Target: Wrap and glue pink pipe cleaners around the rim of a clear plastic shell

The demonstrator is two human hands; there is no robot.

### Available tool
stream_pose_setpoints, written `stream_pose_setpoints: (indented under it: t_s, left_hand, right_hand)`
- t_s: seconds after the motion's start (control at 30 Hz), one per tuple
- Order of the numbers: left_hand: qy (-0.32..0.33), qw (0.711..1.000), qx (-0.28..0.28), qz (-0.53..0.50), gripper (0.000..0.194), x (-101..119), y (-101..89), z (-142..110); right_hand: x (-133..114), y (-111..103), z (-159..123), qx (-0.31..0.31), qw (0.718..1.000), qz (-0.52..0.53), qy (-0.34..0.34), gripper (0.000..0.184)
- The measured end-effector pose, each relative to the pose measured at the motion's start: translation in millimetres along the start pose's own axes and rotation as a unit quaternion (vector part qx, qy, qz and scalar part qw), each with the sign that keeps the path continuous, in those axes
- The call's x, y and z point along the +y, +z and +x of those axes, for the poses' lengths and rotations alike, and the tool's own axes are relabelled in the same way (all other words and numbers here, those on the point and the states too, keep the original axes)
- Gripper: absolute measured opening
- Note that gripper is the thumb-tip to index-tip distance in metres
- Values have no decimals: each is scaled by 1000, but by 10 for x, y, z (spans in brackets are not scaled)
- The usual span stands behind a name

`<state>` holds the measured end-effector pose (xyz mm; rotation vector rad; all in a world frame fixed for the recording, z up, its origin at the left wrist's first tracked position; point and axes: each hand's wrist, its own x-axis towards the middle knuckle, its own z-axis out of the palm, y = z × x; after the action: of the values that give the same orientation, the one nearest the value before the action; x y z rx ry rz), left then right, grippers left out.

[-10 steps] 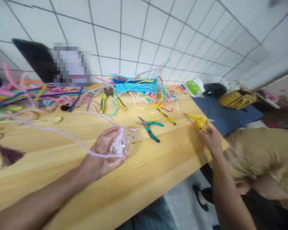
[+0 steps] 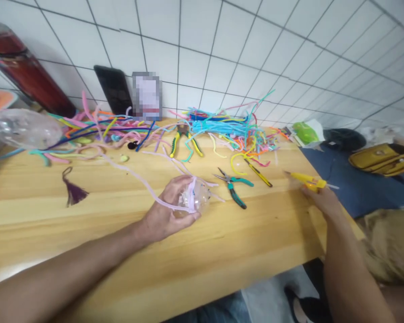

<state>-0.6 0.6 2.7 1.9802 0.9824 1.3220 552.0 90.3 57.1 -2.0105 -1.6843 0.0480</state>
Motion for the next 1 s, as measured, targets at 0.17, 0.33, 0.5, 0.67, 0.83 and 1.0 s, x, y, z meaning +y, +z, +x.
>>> stream_pose_setpoints:
  t_s: [0.17, 0.33, 0.5, 0.67, 0.83, 1.0]
  left_hand:
    - [-43, 998, 30, -22, 78, 18, -15, 0]
    - [-125, 988, 63, -63, 70, 82, -47, 38]
    - [-194, 971, 95, -105, 69, 99, -66, 61]
    - [-244, 950, 92, -173, 67, 95, -90, 74]
    - [-261, 944, 80, -188, 73, 101, -103, 78]
    - [-254, 944, 67, -199, 72, 96, -96, 62]
  right_hand:
    - [-628, -34, -119, 0, 999, 27, 18, 32]
    - [-1631, 84, -542, -72, 964, 192, -171, 44]
    - [-2238, 272, -737, -173, 904, 180, -346, 26]
    - [-2222, 530, -738, -144, 884, 116, -429, 26]
    - [-2150, 709, -790, -137, 860, 148, -469, 31]
    - [-2207, 774, -833, -108, 844, 199, -486, 39]
